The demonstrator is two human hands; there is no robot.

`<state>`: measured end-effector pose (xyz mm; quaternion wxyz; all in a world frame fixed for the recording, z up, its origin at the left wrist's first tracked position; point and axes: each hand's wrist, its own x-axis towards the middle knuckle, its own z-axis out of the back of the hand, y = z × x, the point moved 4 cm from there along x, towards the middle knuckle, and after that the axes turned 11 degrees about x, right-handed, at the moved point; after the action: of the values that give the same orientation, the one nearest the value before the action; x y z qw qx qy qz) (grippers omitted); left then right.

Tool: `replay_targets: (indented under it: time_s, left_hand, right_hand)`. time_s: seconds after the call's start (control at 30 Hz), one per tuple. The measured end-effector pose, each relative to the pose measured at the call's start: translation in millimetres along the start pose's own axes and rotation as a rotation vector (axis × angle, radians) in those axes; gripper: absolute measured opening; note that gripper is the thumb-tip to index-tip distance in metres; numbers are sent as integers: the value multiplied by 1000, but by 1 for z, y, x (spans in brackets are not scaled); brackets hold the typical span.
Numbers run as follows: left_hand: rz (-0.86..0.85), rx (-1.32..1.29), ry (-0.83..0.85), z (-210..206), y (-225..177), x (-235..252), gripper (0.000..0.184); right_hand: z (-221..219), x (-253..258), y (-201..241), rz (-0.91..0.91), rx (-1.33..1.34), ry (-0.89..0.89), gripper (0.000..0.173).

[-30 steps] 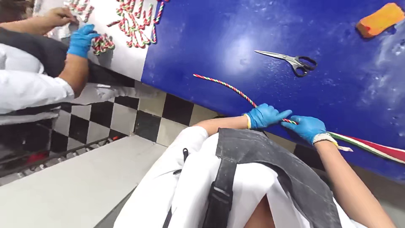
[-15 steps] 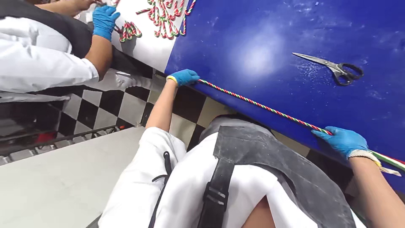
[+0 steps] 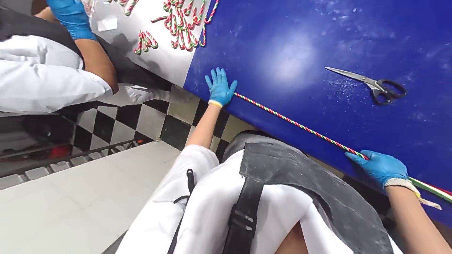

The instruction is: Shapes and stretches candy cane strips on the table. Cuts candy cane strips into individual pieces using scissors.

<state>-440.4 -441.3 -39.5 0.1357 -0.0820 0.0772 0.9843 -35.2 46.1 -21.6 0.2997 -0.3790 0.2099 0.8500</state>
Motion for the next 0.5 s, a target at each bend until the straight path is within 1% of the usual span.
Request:
replay_targets:
  time_s: [0.07, 0.1, 0.17, 0.2, 0.27, 0.3, 0.33, 0.37, 0.43, 0.5]
  left_hand:
    - [-16, 1, 56, 8, -9, 49, 99]
    - [-8, 1, 115, 13, -12, 61, 98]
    - [49, 1, 219, 30, -14, 63, 97]
    - [88, 0, 235, 35, -15, 52, 96]
    - [145, -11, 219, 29, -16, 13, 91]
    - [152, -13, 185, 20, -16, -11, 88]
    - [162, -16, 134, 11, -14, -34, 86]
    - [173, -17, 96, 2, -9, -57, 85]
    - [194, -3, 52, -8, 4, -93, 84]
    - [200, 20, 52, -14, 18, -108, 84]
  right_hand:
    - [-1, 0, 0, 4, 5, 2, 58]
    - [-1, -1, 0, 5, 6, 6, 59]
    - [1, 1, -1, 5, 10, 24, 60]
    - [3, 1, -1, 0, 13, 57, 60]
    - [8, 3, 2, 17, 1, 169, 57]
    - [14, 3, 7, 42, -6, 208, 55]
    - [24, 4, 14, 88, 4, 196, 55]
    - [36, 6, 21, 159, 40, 122, 56]
    - [66, 14, 37, 259, 102, -108, 71]
    - [92, 35, 46, 272, 133, -318, 85]
